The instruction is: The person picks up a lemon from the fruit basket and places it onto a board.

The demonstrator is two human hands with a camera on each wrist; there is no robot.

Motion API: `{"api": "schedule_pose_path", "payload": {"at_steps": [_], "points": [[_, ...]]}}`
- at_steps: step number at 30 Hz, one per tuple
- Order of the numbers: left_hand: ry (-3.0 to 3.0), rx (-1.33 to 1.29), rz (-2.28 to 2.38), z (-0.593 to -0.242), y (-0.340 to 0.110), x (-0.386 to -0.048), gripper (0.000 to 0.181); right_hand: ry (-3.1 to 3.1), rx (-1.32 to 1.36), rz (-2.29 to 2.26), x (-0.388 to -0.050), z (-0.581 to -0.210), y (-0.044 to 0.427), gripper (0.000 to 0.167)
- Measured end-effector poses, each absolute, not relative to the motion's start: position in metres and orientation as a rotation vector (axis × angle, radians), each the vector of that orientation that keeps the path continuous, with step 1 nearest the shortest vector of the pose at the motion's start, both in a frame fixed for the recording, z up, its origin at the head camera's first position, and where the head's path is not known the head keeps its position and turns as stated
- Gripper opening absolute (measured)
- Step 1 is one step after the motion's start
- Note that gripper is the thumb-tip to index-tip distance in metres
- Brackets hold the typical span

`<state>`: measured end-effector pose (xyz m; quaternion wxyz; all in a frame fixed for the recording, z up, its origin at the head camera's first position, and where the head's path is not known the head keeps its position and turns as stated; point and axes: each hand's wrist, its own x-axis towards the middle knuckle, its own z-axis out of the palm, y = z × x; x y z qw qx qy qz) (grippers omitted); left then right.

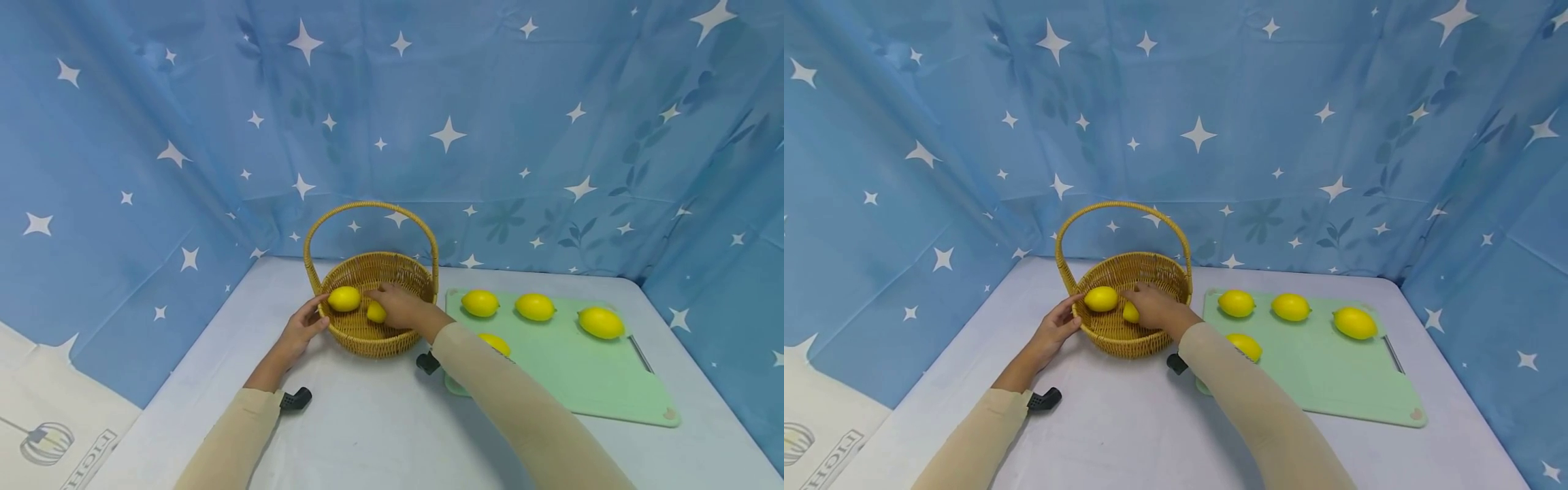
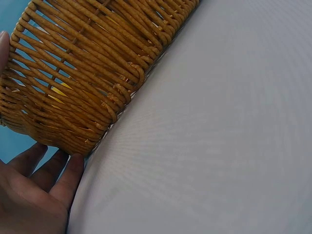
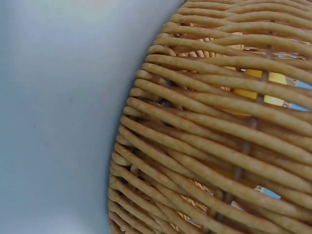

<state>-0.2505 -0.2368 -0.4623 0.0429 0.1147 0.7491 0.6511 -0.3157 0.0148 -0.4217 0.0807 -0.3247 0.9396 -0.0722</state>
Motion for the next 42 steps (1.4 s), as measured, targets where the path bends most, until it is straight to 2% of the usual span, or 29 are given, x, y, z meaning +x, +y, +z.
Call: {"api": "schedule_pose_path", "payload": {"at_steps": [15,30,42], "points": [[2.288,0.35,1.995,-0.463,-0.238,-0.25,0.058,2.798,-0.978,-0.28,-0.31,-0.409,0.025,0.077],[2.299,0.362,1.989,-0.463,-0.239,-0.25,0.059,2.82,-0.957,-0.539,-0.301,-0.408,0.04,0.074],[2.311,0.359,1.98,-0.465,-0.239,-0.251,0.056,2.865,-0.954,-0.692,-0.285,-0.407,0.068,0.062]]}}
